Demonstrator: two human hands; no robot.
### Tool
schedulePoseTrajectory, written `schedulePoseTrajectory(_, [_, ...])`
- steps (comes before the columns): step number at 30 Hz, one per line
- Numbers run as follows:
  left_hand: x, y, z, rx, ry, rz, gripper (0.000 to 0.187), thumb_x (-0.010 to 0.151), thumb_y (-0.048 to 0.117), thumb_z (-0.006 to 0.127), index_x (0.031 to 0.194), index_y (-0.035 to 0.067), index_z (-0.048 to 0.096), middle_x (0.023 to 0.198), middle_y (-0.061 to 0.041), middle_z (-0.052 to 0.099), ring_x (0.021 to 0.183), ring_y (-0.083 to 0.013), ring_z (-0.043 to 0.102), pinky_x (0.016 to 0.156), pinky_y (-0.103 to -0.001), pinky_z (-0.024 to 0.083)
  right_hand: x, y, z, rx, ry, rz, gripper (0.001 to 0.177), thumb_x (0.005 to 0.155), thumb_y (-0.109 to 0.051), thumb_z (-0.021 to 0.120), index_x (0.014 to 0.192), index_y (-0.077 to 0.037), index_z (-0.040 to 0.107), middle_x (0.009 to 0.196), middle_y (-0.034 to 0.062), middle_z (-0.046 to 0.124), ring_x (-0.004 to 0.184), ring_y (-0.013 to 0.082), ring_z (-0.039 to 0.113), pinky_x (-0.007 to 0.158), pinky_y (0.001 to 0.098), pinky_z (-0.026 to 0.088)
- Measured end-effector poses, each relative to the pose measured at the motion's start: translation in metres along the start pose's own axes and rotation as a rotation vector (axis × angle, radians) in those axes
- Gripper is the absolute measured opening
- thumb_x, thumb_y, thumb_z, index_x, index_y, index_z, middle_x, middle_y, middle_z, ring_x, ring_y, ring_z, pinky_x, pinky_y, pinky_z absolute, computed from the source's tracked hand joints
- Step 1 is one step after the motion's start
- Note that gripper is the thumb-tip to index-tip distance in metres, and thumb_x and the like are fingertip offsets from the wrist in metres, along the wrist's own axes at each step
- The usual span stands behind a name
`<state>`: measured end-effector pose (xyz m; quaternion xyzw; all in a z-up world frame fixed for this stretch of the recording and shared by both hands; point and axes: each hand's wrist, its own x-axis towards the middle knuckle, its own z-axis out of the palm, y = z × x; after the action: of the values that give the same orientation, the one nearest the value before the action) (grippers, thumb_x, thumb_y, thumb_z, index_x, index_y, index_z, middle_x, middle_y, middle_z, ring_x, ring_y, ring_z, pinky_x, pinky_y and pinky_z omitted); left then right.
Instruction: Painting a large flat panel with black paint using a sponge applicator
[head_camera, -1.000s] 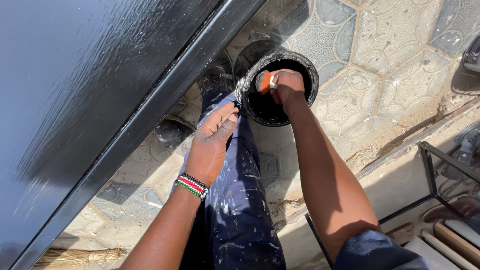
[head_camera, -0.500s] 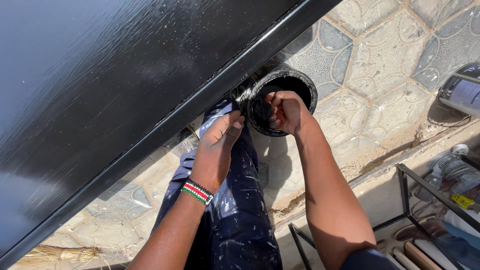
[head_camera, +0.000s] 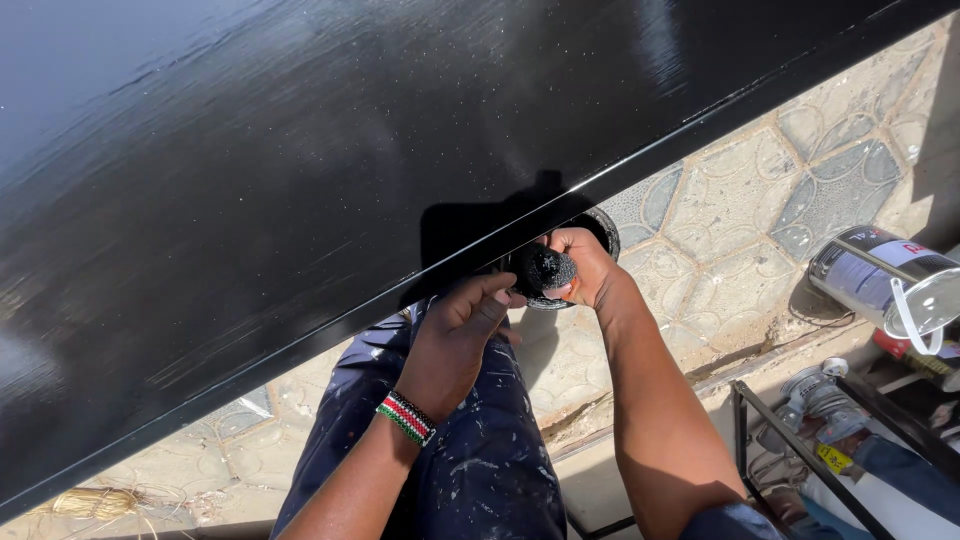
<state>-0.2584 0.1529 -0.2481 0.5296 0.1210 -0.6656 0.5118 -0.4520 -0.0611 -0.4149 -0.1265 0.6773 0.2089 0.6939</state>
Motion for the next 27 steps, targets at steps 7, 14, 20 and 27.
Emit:
schedulePoseTrajectory(7, [-0.063, 0.109, 0.030, -0.050, -0.171, -0.200, 0.048, 0.116, 0.034, 0.067, 0.143, -0.001, 0.087, 0.100, -0.017, 0.094, 0.055, -0.0081, 0.060, 0.043, -0.023, 0.044, -0.155, -0.046, 0.000, 0.137, -0.729, -0.181, 0.016, 0.090, -0.010, 0.057, 0.086, 0.000, 0.068, 0.079, 0.0240, 0.069, 0.066, 0.0288, 0.059, 0.064, 0.0359, 0.051])
schedulePoseTrajectory(14, [-0.078, 0.226, 0.000, -0.141, -0.053, 0.148, 0.056, 0.110, 0.036, 0.069, 0.145, -0.004, 0.087, 0.115, -0.022, 0.099, 0.054, -0.0140, 0.069, 0.057, -0.028, 0.061, -0.295, -0.190, 0.096, 0.195, -0.879, -0.549, 0.023, 0.101, -0.007, 0.073, 0.119, 0.004, 0.063, 0.111, 0.0310, 0.069, 0.083, 0.0319, 0.069, 0.059, 0.0296, 0.056])
schedulePoseTrajectory(20, [-0.068, 0.324, -0.034, -0.126, 0.253, 0.449, 0.050, 0.108, 0.032, 0.067, 0.141, -0.001, 0.086, 0.117, -0.018, 0.095, 0.078, -0.0186, 0.072, 0.079, -0.033, 0.062, -0.311, -0.328, 0.212, 0.029, -0.714, -0.815, 0.034, 0.110, 0.008, 0.058, 0.141, 0.002, 0.068, 0.113, 0.0207, 0.075, 0.084, 0.0222, 0.065, 0.068, 0.0325, 0.051])
schedulePoseTrajectory(27, [-0.075, 0.356, -0.049, -0.219, 0.356, 0.605, 0.041, 0.114, 0.024, 0.064, 0.142, 0.000, 0.083, 0.125, -0.016, 0.091, 0.093, -0.0178, 0.074, 0.089, -0.034, 0.062, -0.306, -0.388, 0.302, -0.238, -0.140, -1.173, 0.025, 0.112, -0.011, 0.082, 0.136, -0.002, 0.079, 0.096, 0.0095, 0.079, 0.068, 0.0094, 0.062, 0.059, 0.0227, 0.052])
